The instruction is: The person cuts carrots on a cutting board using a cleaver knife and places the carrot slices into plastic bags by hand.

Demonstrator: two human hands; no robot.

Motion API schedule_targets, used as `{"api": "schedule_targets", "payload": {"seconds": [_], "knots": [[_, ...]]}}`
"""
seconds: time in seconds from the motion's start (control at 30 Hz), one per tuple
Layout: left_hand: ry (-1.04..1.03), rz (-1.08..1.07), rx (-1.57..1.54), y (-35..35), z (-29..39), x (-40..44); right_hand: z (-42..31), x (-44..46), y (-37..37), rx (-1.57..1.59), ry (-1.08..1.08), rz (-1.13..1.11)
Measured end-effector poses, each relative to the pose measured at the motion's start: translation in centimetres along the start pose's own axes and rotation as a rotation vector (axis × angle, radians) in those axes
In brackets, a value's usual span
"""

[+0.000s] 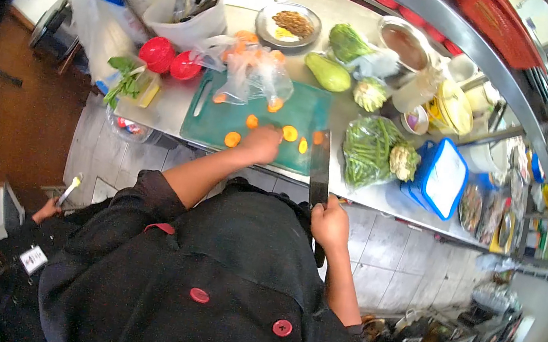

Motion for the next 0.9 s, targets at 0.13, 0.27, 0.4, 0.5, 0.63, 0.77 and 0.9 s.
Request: {"api": "schedule_targets", "payload": {"seconds": [0.13, 0.27, 0.4, 0.5, 0.63, 0.77, 0.9], "knots": [[-0.004, -0.067, 0.007, -0.1, 0.2, -0.5, 0.6, 1.0, -0.5, 0.019, -0.057, -0.046], [-0.048, 0.016, -0.050, -0.5, 0.1, -1.2, 2.1, 2.6, -0.9, 0.037, -0.050, -0.055], [0.022, -0.067, -0.027, -0.4, -0.3, -2.1, 0.6, 3.0, -1.2, 0.124, -0.070, -0.115], [-0.081, 0.070, -0.036, -0.6, 0.5, -2.3, 0.6, 3.7, -1.4, 0.214, -0.040, -0.117], [-0.155, 0.169, -0.045, -0.2, -0.8, -2.8, -1.4, 3.1, -1.3, 0.227, -0.036, -0.083], [-0.054, 0.568, -0.682, 8.8, -8.2, -8.1, -0.8, 3.3, -1.3, 0.264, -0.056, -0.072], [0.405, 1.108, -0.917, 19.6, -23.0, -20.6, -1.3, 3.4, -0.2, 0.045, -0.028, 0.020]]}}
Point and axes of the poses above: each hand's wrist, its own x-axis towards the middle knuckle, its own y-axis out of the back of the hand, z = x × y, the point moved 10 cm from there along x, towards the middle knuckle, and after that the axes turned 12 degrees about x, right-handed, at the moved point
